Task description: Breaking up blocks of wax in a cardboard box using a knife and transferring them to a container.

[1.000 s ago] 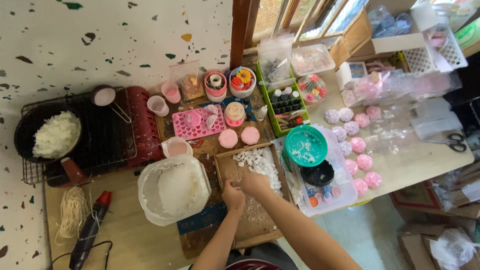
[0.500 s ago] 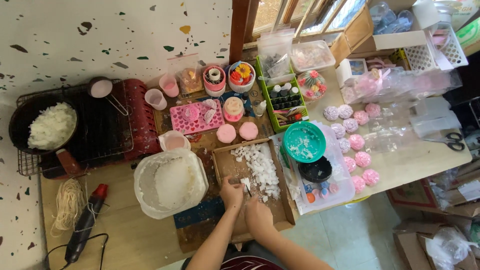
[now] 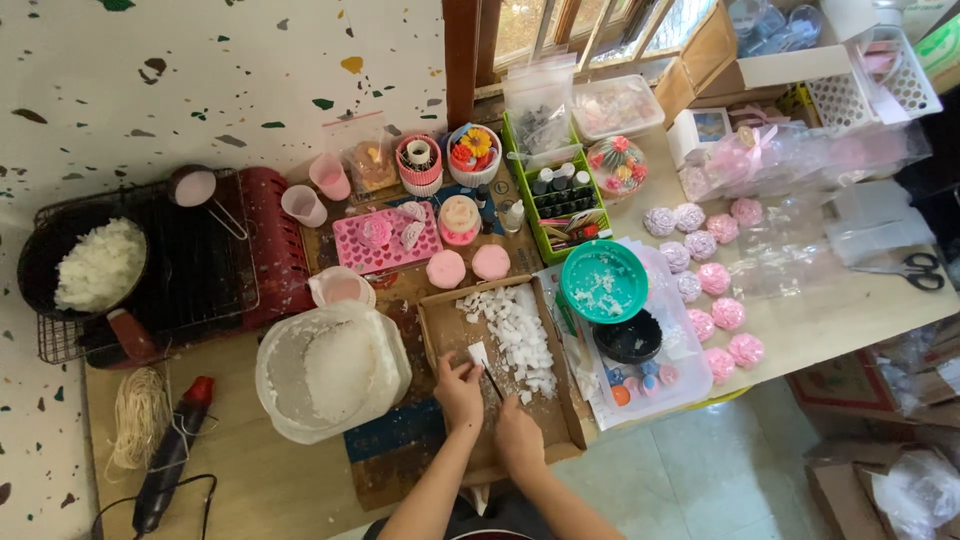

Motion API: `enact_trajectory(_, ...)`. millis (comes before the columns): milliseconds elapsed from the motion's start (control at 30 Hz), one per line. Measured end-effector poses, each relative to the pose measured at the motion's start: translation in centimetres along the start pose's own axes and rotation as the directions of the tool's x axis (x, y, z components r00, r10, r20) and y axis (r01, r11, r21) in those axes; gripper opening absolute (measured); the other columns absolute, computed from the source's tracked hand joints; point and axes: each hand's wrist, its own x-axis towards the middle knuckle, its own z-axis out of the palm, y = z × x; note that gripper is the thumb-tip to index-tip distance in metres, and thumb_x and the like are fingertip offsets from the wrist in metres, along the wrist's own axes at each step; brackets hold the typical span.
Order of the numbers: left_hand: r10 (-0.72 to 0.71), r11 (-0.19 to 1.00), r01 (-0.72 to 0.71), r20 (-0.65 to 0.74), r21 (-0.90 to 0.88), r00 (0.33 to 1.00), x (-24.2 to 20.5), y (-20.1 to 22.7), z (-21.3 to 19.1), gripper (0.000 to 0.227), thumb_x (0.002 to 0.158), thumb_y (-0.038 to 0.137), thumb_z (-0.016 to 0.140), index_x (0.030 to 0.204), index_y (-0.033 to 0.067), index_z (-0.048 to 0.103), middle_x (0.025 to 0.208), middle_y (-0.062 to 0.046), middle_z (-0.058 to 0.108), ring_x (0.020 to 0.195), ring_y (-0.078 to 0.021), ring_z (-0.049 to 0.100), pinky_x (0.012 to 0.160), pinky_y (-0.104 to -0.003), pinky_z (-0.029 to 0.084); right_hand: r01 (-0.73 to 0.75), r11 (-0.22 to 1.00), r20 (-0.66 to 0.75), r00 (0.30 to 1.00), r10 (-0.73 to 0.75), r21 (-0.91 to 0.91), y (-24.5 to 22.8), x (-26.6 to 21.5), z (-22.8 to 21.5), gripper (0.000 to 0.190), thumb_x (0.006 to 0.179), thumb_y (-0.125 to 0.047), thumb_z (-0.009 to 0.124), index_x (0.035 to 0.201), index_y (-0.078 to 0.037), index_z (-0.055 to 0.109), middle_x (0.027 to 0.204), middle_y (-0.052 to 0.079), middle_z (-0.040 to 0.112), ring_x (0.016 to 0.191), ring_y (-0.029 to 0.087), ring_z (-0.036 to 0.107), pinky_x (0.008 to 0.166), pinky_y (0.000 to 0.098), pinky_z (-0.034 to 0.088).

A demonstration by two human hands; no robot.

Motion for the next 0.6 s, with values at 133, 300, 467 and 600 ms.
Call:
enact_trajectory(133, 0.066, 0.997, -0.067, -0.011, -0.039, 0.998, -0.5, -1.7, 0.9, 0.043, 0.085, 0.011, 0.080, 0.122, 0.0029, 0.060, 0.103, -0.013, 0.081, 0.089, -0.0259, 0.078, 0.079, -0.037, 0.060, -0.002, 0.999, -0.029, 1.000, 0.003, 0.042, 0.7, 0.5, 1.6, 0.028, 0.104, -0.027, 0.045, 0.101, 0.000, 0.048, 0.081, 0.029, 0.072, 0.079, 0.046, 0.073, 0.070, 0.0565, 0.058)
enact_trajectory(300, 0.029, 0.998, -0.030, -0.018, -0.053, 0.999, 0.3, -0.8, 1.0, 0.052, 0.081, 0.010, 0.083, 0.126, 0.0023, 0.059, 0.106, -0.016, 0.079, 0.095, -0.0254, 0.077, 0.081, -0.038, 0.061, -0.038, 0.998, 0.011, 0.999, 0.038, 0.054, 1.3, 1.5, 2.1, 0.026, 0.103, -0.027, 0.045, 0.104, -0.001, 0.049, 0.084, 0.030, 0.072, 0.081, 0.047, 0.074, 0.071, 0.0569, 0.059)
enact_trajectory(467, 0.078, 0.989, -0.074, 0.019, -0.132, 0.997, 1.4, 1.4, 0.6, 0.069, 0.074, 0.011, 0.088, 0.132, 0.0014, 0.052, 0.101, -0.016, 0.078, 0.090, -0.0253, 0.077, 0.079, -0.038, 0.061, -0.085, 0.996, 0.063, 0.994, 0.083, 0.026, -0.8, 0.6, 0.6, 0.033, 0.103, -0.035, 0.043, 0.111, -0.003, 0.048, 0.084, 0.028, 0.073, 0.082, 0.048, 0.072, 0.073, 0.0591, 0.057)
enact_trajectory(600, 0.088, 0.996, -0.087, 0.009, -0.036, 0.996, 2.1, 1.7, 0.2, 0.071, 0.077, 0.009, 0.085, 0.139, 0.0028, 0.050, 0.094, -0.016, 0.078, 0.085, -0.0262, 0.076, 0.078, -0.039, 0.059, -0.161, 0.982, 0.029, 0.987, 0.159, 0.103, -0.7, -0.4, -0.6, 0.034, 0.104, -0.040, 0.042, 0.109, -0.007, 0.053, 0.085, 0.028, 0.073, 0.083, 0.050, 0.071, 0.076, 0.0614, 0.054)
